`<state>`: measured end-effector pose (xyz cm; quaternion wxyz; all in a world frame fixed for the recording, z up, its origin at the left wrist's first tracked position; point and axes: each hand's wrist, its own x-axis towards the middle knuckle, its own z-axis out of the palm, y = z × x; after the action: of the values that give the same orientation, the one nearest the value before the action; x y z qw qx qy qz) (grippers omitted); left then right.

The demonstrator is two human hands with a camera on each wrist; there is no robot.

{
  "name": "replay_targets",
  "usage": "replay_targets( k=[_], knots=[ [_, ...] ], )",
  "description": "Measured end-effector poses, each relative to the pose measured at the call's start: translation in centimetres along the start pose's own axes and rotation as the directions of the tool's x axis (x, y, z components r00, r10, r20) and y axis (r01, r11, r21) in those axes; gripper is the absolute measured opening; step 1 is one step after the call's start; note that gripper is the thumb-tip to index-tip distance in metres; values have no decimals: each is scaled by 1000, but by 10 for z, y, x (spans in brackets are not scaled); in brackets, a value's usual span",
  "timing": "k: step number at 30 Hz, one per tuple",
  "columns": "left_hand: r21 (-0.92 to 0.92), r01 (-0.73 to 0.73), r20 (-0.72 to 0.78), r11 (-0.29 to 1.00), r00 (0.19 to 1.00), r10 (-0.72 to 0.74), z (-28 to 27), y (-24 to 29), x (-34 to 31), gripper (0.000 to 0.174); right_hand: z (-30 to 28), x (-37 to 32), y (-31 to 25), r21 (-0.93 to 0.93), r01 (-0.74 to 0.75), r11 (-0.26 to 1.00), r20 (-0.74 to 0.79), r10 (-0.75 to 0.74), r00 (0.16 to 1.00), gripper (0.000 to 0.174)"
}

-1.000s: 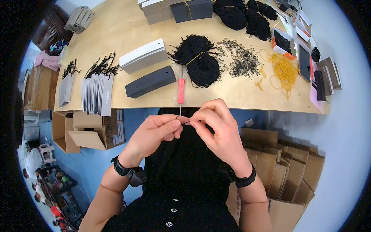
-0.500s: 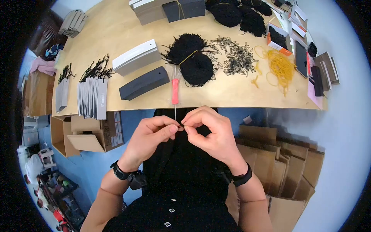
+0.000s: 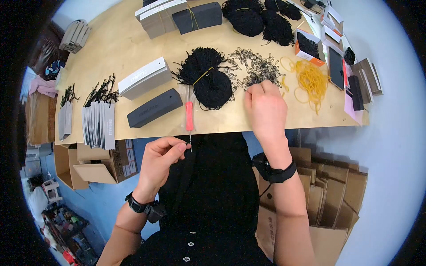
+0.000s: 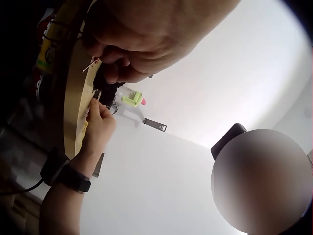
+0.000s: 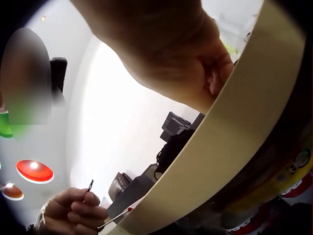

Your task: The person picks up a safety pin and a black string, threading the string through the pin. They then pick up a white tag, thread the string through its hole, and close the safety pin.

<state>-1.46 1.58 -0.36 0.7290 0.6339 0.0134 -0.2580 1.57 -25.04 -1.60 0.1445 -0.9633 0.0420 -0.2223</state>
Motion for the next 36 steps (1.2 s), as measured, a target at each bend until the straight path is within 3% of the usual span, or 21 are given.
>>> replay_targets(
  k=[2, 4, 5, 7, 11, 13, 17, 21, 29, 36],
  knots=[
    [-12, 3, 8, 1000, 1000, -3, 1, 0, 1, 12, -2, -2, 0, -59, 20, 998, -21, -21, 1000, 7],
    [-15, 0, 9, 1000, 1000, 0, 1, 1, 3, 12, -8, -8, -1, 193, -68, 979, -37, 77, 996, 6],
    [-16, 2, 8, 1000, 1000, -1, 2, 0, 2, 12, -12, -11, -5, 195, -66, 979, -31, 73, 997, 6],
    [-24, -7, 16, 1000, 1000, 7, 3, -1, 3, 12, -24, -17, -14, 412, -198, 889, 36, 202, 979, 10],
    [-55, -32, 38, 998, 999, 34, 6, -2, 6, 12, -34, -34, -29, 528, -357, 770, 198, 296, 934, 16],
    [-49, -36, 21, 998, 999, 37, 6, -4, 6, 13, -42, -44, -45, 697, -625, 352, 581, 234, 779, 20],
    [-55, -43, 15, 998, 999, 44, 5, -6, 4, 14, -39, -60, -66, 638, -763, 99, 763, 53, 645, 26],
    [-72, -13, 23, 997, 1000, 15, 2, -5, 2, 14, -34, -60, -70, 639, -769, 36, 769, 12, 639, 28],
    [-99, -3, 63, 995, 998, 9, -1, -8, -1, 13, -30, -56, -68, 594, -793, 134, 803, -54, 593, 29],
    [-102, 19, 87, 995, 996, -10, -2, -6, 0, 14, -30, -58, -68, 563, -817, 128, 826, -48, 562, 30]
  ],
)
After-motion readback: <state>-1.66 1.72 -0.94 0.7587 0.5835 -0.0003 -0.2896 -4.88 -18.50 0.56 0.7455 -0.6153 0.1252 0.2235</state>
